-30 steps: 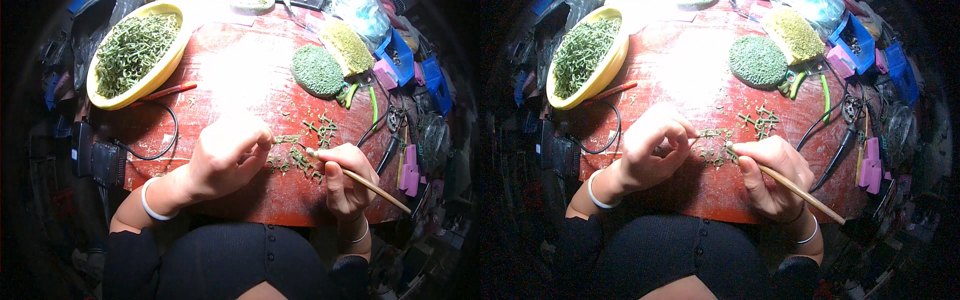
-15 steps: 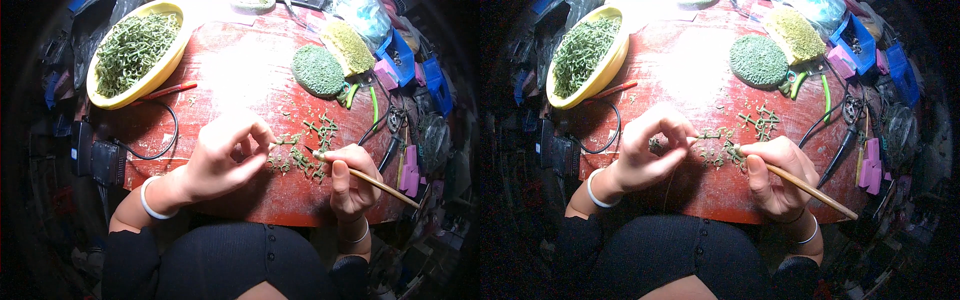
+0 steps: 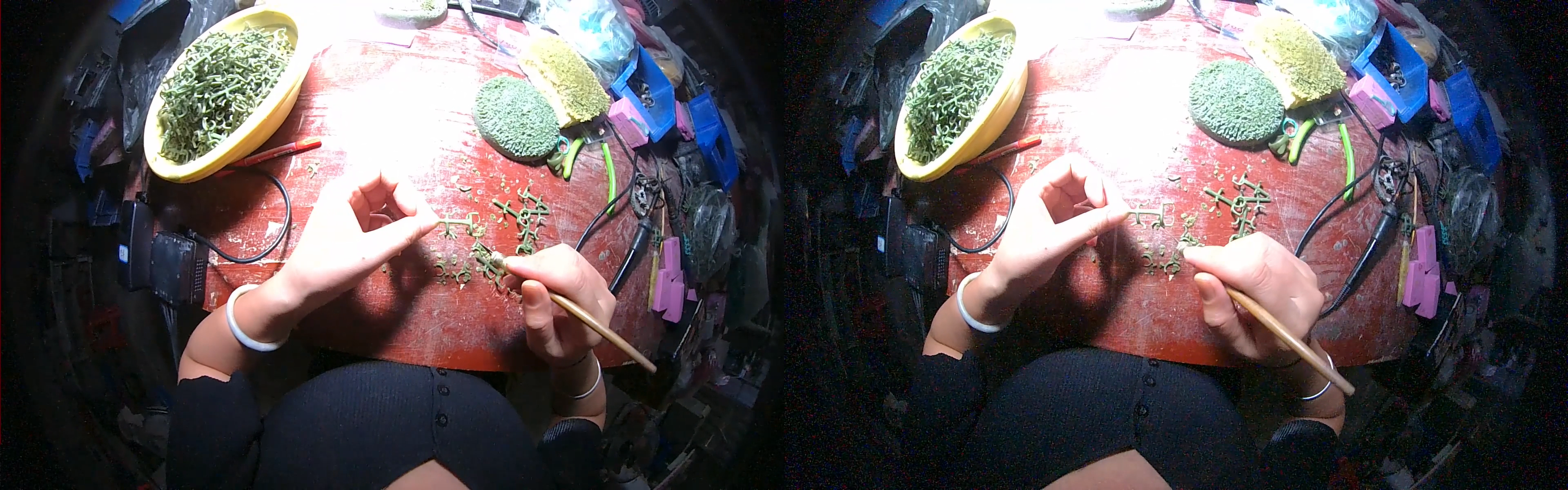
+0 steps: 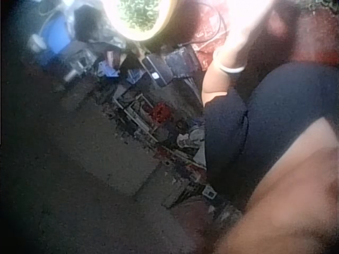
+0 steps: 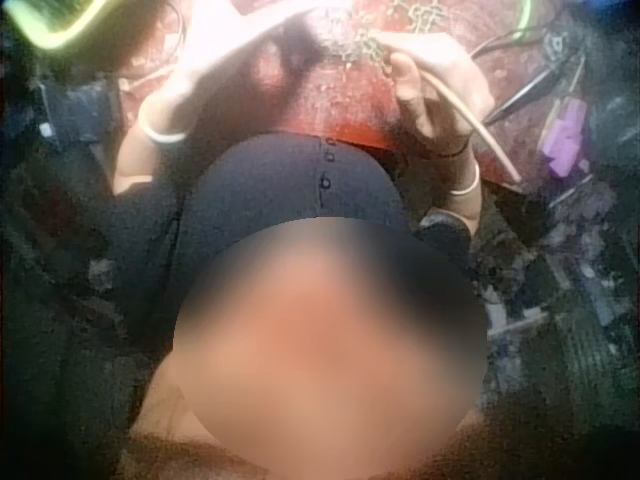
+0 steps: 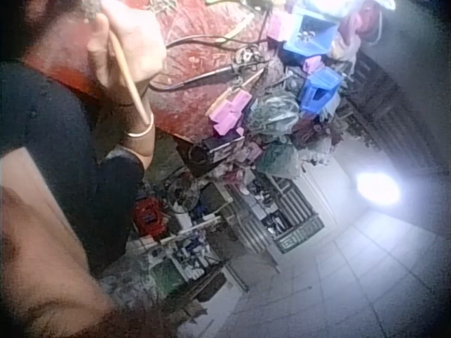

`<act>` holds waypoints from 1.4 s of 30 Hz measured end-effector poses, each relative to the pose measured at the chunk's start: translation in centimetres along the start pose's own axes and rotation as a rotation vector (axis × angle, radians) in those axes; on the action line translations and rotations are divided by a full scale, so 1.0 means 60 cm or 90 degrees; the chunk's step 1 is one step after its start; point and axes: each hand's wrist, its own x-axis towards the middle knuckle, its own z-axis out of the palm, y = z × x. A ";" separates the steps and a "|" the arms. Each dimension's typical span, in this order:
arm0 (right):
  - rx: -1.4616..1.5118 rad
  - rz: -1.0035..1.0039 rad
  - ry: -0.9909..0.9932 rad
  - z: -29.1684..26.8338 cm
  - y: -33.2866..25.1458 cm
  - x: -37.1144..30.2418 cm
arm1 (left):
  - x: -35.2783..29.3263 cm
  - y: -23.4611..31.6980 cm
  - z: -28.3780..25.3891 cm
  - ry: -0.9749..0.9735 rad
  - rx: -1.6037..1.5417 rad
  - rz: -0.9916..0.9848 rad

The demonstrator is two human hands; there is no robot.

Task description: The person solders small green plastic cross-shaped decorative elements onto a frame using a soldering iron, while occasionally using a brush to apply a substance to the parts.

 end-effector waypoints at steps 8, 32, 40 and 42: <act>-0.024 -0.099 -0.047 0.007 0.007 0.004 | -0.001 0.005 0.006 0.028 0.032 0.024; -0.043 -0.070 -0.047 0.007 0.002 0.007 | 0.000 -0.008 0.002 -0.020 -0.039 0.037; 0.020 0.022 -0.070 -0.004 -0.009 0.009 | 0.000 -0.008 0.006 -0.025 -0.025 0.077; 0.025 0.025 -0.072 -0.004 -0.008 0.010 | 0.000 -0.008 0.006 -0.023 -0.032 0.072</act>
